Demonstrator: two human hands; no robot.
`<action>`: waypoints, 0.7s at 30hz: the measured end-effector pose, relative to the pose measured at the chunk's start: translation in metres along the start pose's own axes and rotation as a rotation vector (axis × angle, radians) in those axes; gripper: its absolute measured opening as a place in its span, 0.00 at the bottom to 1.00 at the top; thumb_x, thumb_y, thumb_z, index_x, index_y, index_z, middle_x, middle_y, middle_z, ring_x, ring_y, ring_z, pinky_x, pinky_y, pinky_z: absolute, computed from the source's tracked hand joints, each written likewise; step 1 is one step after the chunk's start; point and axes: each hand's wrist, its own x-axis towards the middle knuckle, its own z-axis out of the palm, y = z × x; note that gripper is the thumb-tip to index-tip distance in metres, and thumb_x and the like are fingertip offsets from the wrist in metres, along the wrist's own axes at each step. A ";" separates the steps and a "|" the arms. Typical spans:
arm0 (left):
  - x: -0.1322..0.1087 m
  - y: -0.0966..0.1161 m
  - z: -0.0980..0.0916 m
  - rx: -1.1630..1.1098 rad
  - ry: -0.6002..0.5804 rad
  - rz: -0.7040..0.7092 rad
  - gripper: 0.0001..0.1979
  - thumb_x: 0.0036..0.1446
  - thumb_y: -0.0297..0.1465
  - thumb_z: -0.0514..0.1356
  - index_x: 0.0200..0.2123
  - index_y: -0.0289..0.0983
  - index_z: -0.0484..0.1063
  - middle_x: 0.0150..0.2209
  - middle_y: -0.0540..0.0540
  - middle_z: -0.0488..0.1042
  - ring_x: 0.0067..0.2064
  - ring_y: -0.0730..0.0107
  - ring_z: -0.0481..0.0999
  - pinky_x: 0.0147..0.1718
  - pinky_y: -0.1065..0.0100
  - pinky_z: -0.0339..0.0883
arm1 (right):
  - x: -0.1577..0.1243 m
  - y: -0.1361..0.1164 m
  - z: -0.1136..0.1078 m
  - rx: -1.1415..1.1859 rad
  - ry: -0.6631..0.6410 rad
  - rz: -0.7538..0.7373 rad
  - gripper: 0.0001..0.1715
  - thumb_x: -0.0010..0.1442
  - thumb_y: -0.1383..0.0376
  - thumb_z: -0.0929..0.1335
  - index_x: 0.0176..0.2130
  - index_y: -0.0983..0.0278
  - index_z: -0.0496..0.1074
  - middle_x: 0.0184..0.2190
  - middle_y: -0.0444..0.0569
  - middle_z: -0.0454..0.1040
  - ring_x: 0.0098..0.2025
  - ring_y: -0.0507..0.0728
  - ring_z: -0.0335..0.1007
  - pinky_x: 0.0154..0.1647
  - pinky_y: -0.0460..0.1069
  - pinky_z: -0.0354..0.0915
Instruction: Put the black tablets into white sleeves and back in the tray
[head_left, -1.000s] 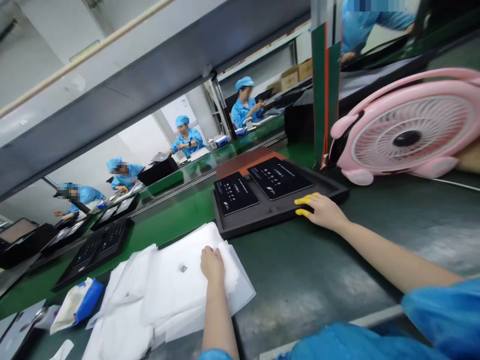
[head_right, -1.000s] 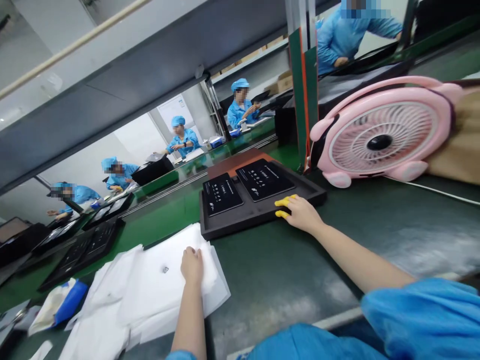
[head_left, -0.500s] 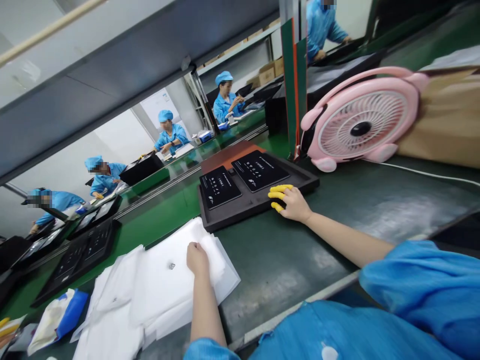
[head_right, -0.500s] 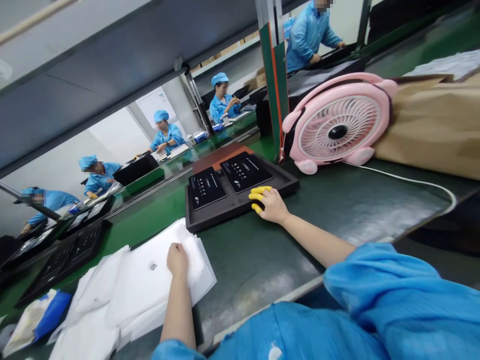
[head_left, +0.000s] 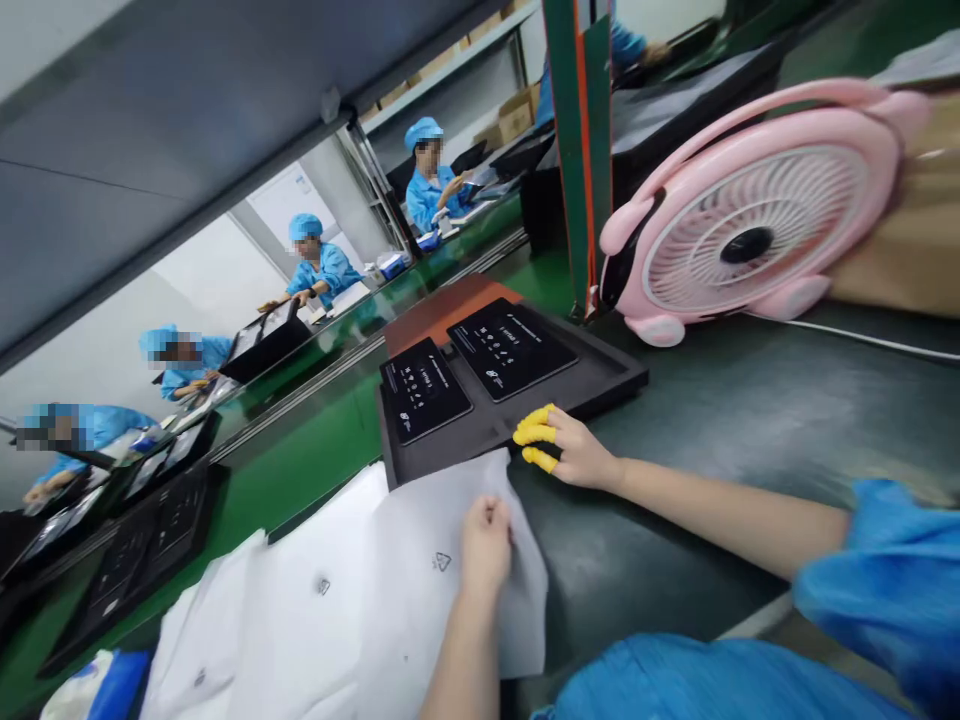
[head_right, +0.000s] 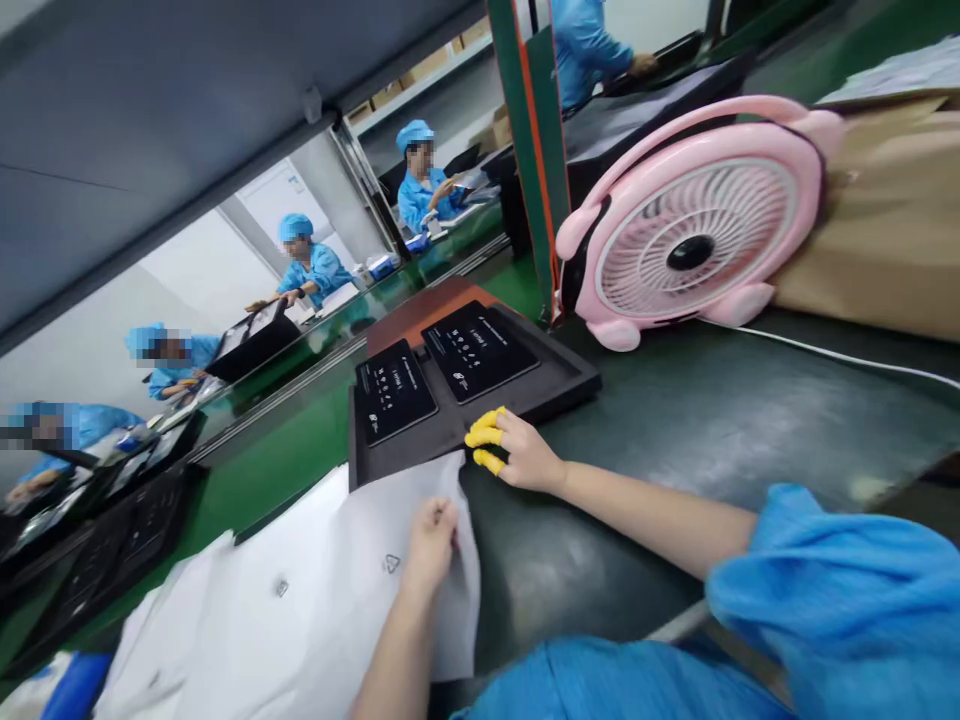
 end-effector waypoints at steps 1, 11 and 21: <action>0.003 0.000 0.014 0.044 -0.040 0.000 0.10 0.56 0.26 0.47 0.22 0.38 0.57 0.16 0.54 0.58 0.20 0.75 0.60 0.24 0.73 0.58 | 0.007 0.005 -0.006 -0.013 0.002 0.001 0.10 0.58 0.61 0.62 0.34 0.61 0.71 0.32 0.50 0.72 0.37 0.54 0.68 0.43 0.53 0.64; 0.002 -0.007 0.041 0.601 -0.174 0.219 0.08 0.54 0.29 0.53 0.38 0.36 0.68 0.43 0.39 0.69 0.45 0.55 0.68 0.44 0.60 0.61 | 0.139 0.102 -0.032 -0.437 -0.530 -0.046 0.17 0.55 0.60 0.64 0.44 0.61 0.71 0.44 0.51 0.68 0.46 0.58 0.61 0.49 0.53 0.59; 0.020 -0.040 0.065 0.607 -0.072 0.076 0.10 0.49 0.28 0.54 0.36 0.39 0.70 0.44 0.39 0.68 0.47 0.51 0.66 0.48 0.52 0.59 | 0.225 0.190 0.050 -0.675 -0.765 0.338 0.30 0.57 0.55 0.60 0.57 0.64 0.61 0.52 0.59 0.64 0.51 0.66 0.61 0.46 0.57 0.59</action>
